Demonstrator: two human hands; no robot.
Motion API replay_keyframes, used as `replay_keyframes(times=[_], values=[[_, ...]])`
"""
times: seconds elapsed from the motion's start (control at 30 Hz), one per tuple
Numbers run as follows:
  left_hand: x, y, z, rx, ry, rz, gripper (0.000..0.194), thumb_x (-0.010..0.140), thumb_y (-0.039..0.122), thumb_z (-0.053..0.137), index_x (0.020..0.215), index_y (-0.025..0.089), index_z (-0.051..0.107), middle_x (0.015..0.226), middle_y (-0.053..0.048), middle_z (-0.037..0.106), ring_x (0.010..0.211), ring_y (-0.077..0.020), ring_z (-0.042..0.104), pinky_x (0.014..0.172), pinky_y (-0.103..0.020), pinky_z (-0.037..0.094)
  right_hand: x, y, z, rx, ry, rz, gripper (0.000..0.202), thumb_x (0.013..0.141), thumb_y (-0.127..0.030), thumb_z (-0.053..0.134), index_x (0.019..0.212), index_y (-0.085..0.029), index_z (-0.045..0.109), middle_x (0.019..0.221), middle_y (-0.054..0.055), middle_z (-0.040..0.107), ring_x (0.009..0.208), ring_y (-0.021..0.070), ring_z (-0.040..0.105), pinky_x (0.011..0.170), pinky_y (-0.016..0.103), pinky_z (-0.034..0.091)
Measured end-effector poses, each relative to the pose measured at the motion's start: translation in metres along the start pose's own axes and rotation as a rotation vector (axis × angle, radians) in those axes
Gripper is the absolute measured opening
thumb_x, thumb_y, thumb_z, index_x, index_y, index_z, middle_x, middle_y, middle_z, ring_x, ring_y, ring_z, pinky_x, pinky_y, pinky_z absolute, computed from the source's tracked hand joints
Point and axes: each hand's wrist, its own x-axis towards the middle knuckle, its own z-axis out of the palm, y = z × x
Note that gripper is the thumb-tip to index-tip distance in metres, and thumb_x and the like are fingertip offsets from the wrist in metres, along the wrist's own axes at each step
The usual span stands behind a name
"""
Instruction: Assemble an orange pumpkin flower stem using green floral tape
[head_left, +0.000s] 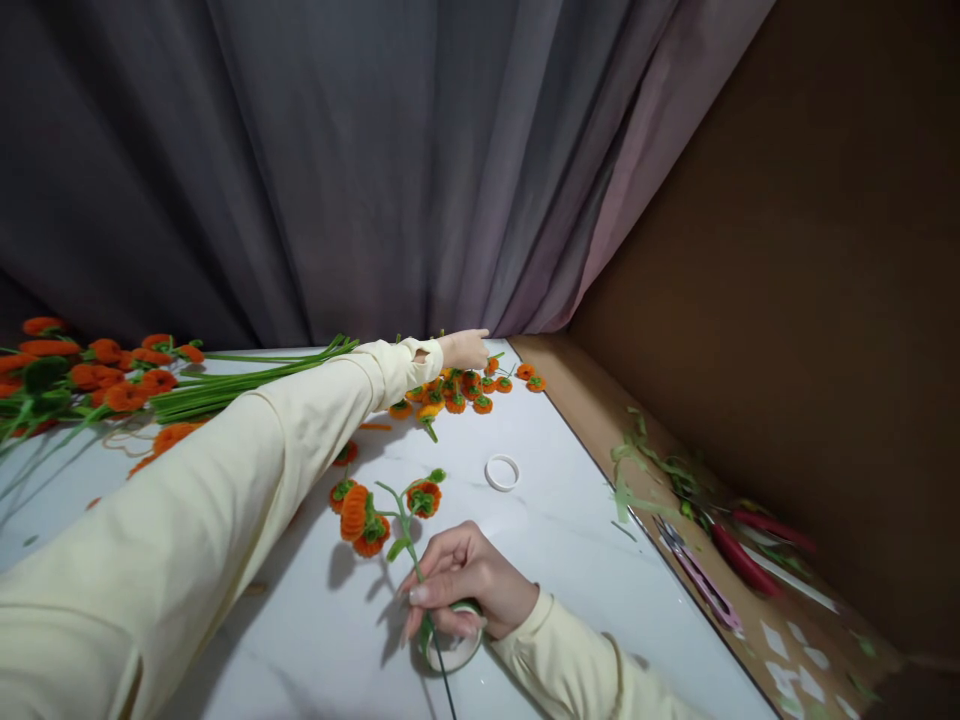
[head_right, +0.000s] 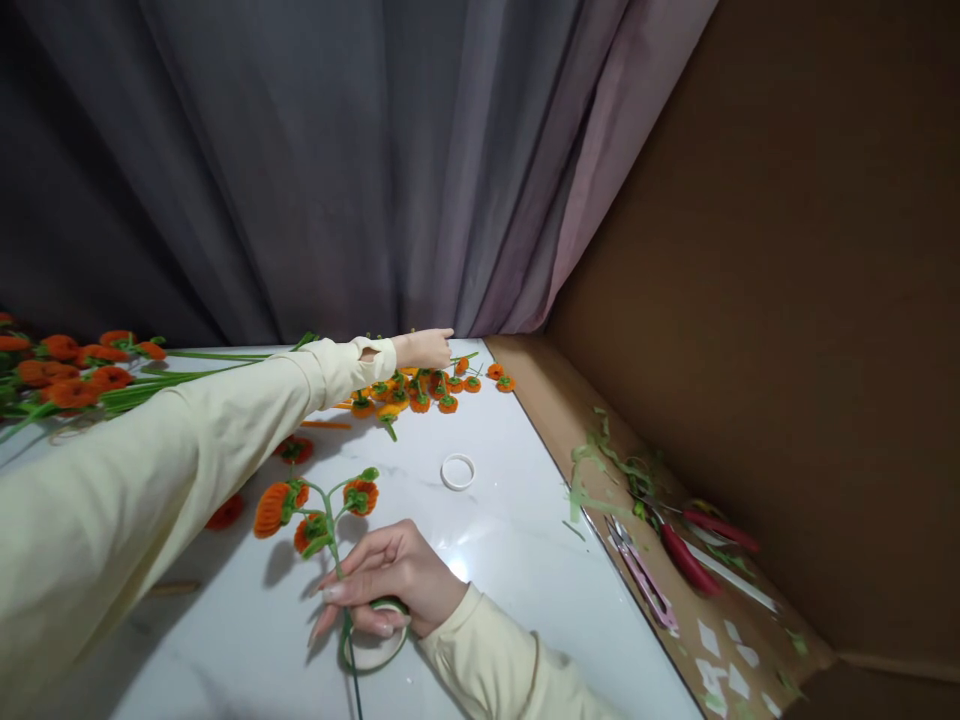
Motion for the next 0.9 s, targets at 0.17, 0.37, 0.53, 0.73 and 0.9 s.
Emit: replay_keyframes(times=[0.17, 0.37, 0.53, 0.73, 0.9], values=[[-0.028, -0.010, -0.023, -0.033, 0.110, -0.072, 0.015, 0.075, 0.000, 0.057, 0.066, 0.011, 0.060, 0.068, -0.008, 0.068, 0.073, -0.0186, 0.065, 0.091, -0.040, 0.037, -0.001, 0.000, -0.001, -0.009, 0.006, -0.001, 0.011, 0.059, -0.014, 0.076, 0.066, -0.008, 0.070, 0.063, 0.010, 0.072, 0.024, 0.0021, 0.037, 0.022, 0.015, 0.014], [-0.113, 0.004, -0.076, -0.630, 0.496, -0.383, 0.013, 0.087, 0.015, 0.045, 0.097, 0.012, 0.052, 0.071, -0.006, 0.070, 0.064, -0.0161, 0.063, 0.076, -0.032, 0.041, 0.001, -0.001, 0.000, -0.031, 0.049, -0.002, 0.014, 0.058, -0.016, 0.078, 0.065, -0.007, 0.069, 0.061, 0.010, 0.071, 0.023, 0.0021, 0.036, 0.022, 0.015, 0.013], [-0.198, 0.079, -0.106, -1.445, 0.497, -0.651, 0.022, 0.081, 0.035, 0.060, 0.090, 0.015, 0.056, 0.084, -0.006, 0.071, 0.087, -0.0202, 0.065, 0.080, -0.031, 0.046, 0.003, -0.001, 0.002, -0.077, 0.102, -0.011, 0.017, 0.059, -0.019, 0.079, 0.067, -0.007, 0.070, 0.060, 0.012, 0.071, 0.023, 0.0011, 0.035, 0.023, 0.013, 0.016], [-0.248, 0.126, -0.104, -2.028, 0.394, -0.840, 0.021, 0.071, 0.033, 0.072, 0.081, 0.015, 0.068, 0.097, -0.009, 0.071, 0.105, -0.0246, 0.060, 0.091, -0.034, 0.041, 0.004, -0.002, 0.005, -0.138, 0.149, -0.003, 0.015, 0.061, -0.019, 0.078, 0.065, -0.008, 0.069, 0.058, 0.012, 0.070, 0.023, 0.0010, 0.034, 0.024, 0.013, 0.013], [-0.260, 0.130, -0.098, -2.115, 0.425, -0.840, 0.021, 0.075, 0.031, 0.069, 0.088, 0.014, 0.069, 0.095, -0.010, 0.071, 0.102, -0.0235, 0.061, 0.087, -0.032, 0.041, 0.005, -0.003, 0.008, -0.169, 0.186, -0.003, 0.016, 0.061, -0.020, 0.078, 0.063, -0.008, 0.068, 0.057, 0.012, 0.070, 0.022, 0.0009, 0.034, 0.025, 0.013, 0.012]])
